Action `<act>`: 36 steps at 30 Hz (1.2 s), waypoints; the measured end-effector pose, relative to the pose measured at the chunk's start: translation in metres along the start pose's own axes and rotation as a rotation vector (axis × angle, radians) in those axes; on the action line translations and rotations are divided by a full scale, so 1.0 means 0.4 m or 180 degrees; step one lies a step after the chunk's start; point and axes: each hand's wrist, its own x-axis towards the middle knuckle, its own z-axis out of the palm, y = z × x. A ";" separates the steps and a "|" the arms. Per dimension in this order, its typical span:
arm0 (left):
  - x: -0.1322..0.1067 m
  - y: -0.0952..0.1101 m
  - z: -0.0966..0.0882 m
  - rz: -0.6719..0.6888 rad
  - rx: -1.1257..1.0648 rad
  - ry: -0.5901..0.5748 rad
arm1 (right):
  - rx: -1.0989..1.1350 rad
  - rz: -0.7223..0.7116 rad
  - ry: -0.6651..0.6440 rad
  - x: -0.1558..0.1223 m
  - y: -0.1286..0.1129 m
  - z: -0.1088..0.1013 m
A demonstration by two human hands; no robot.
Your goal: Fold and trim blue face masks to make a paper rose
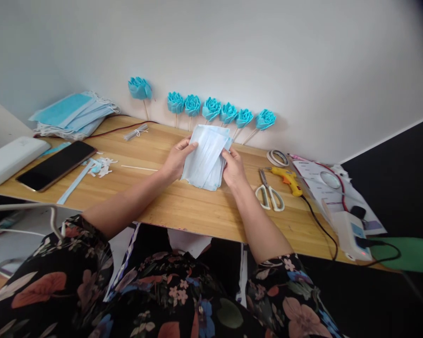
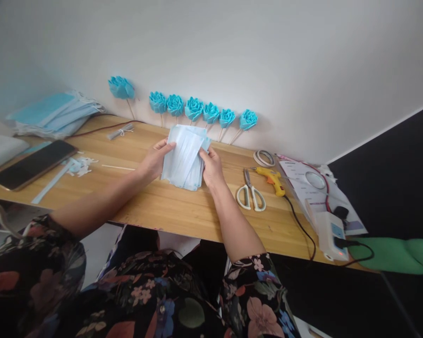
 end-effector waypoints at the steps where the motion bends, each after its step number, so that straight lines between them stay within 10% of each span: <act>1: 0.002 -0.003 -0.001 0.0112 0.0010 0.0058 | 0.0024 0.0033 -0.0063 -0.005 -0.005 0.003; 9: 0.002 -0.015 0.001 0.0333 0.0090 0.0221 | -0.0047 0.0307 -0.0845 -0.043 -0.020 0.034; 22: 0.017 0.022 -0.005 0.0722 0.0144 0.0208 | -0.0449 -0.0921 0.0271 0.022 -0.072 -0.041; 36: 0.036 -0.039 -0.023 0.0929 0.0846 -0.0723 | -0.0303 0.0208 -0.0267 -0.004 0.000 -0.020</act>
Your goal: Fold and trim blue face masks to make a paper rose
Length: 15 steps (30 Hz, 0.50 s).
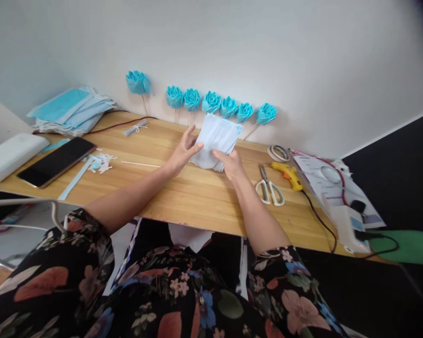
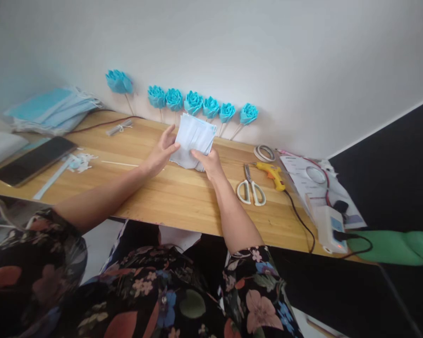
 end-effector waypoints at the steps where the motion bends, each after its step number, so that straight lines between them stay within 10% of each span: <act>1: 0.003 -0.008 -0.005 0.0027 0.0114 -0.0048 | -0.0013 0.0033 -0.0013 0.000 0.002 0.000; 15: -0.015 -0.028 0.034 0.0153 0.0720 -0.0520 | -0.0301 0.0081 0.0176 -0.002 0.032 0.011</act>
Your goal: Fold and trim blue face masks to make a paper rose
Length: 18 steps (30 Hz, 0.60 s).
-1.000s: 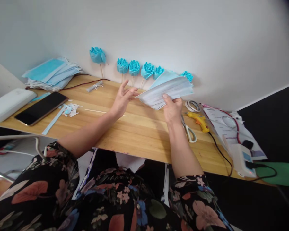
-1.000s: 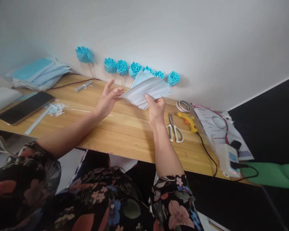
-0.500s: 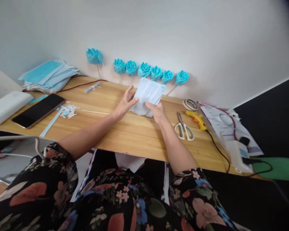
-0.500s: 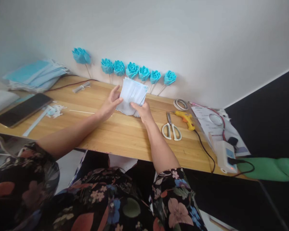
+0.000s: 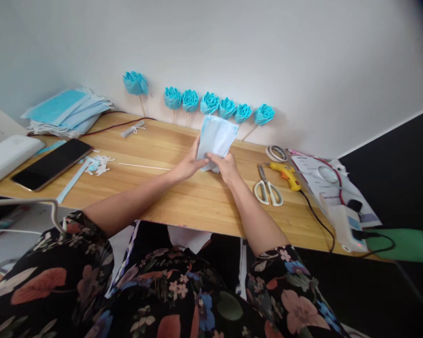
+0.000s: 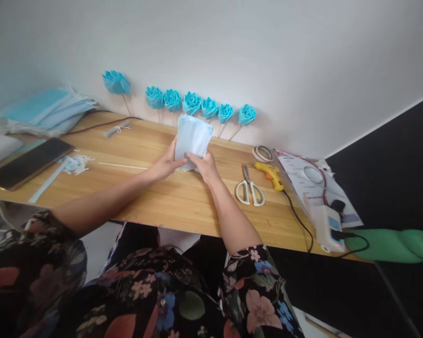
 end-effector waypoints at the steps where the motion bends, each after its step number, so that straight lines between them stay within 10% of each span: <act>1: 0.001 0.001 -0.001 -0.0004 -0.0031 -0.0066 | -0.0041 -0.0008 0.0091 0.004 0.002 -0.003; 6: 0.028 0.056 -0.105 -0.0451 0.0493 -0.0256 | 0.0225 -0.0523 0.0644 0.035 -0.022 -0.033; 11: 0.021 0.209 -0.225 -0.1193 0.3572 -0.0521 | 0.0277 -0.0952 0.0832 0.051 -0.049 -0.059; 18: -0.075 0.203 -0.200 -0.1227 0.5030 -0.1494 | -0.0137 -0.0087 0.0549 0.053 0.005 -0.046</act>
